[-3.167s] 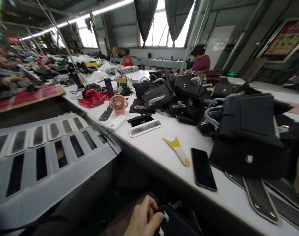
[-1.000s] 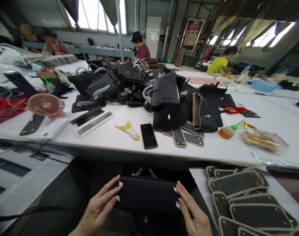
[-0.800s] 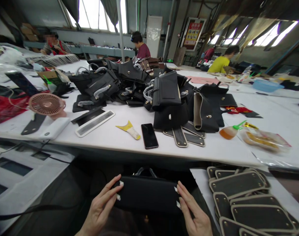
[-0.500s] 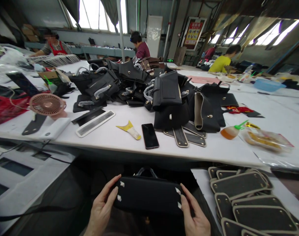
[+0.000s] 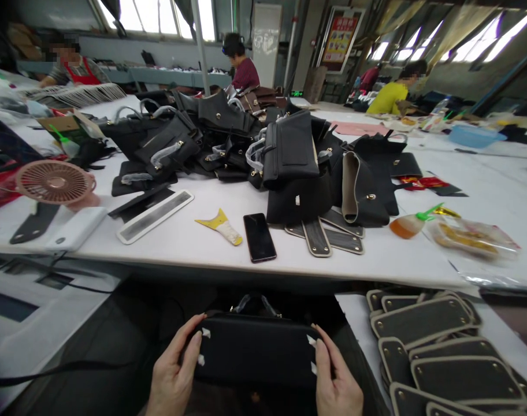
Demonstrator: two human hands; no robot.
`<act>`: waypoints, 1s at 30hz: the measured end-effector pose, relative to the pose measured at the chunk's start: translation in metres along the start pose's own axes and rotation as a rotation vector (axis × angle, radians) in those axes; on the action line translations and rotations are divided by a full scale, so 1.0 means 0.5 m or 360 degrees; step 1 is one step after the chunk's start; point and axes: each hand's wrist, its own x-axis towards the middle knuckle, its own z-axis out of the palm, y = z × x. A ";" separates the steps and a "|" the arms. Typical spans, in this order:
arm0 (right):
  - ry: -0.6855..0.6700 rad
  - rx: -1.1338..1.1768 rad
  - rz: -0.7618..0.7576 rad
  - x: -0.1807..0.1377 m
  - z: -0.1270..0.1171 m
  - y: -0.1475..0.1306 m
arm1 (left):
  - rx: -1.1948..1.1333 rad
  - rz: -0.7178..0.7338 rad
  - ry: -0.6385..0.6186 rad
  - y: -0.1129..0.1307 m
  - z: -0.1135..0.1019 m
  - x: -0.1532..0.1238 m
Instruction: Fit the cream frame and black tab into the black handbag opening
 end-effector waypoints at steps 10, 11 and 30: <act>-0.0284 0.0143 -0.0235 0.015 -0.020 -0.022 | -0.0017 0.0147 -0.0143 0.011 -0.013 0.019; -0.0310 0.0084 -0.0277 0.020 -0.026 -0.028 | 0.0053 0.0248 -0.0172 0.018 -0.019 0.022; -0.0712 -0.0812 -0.0903 -0.025 0.038 -0.217 | 0.0624 0.0476 -0.0638 0.105 -0.047 0.066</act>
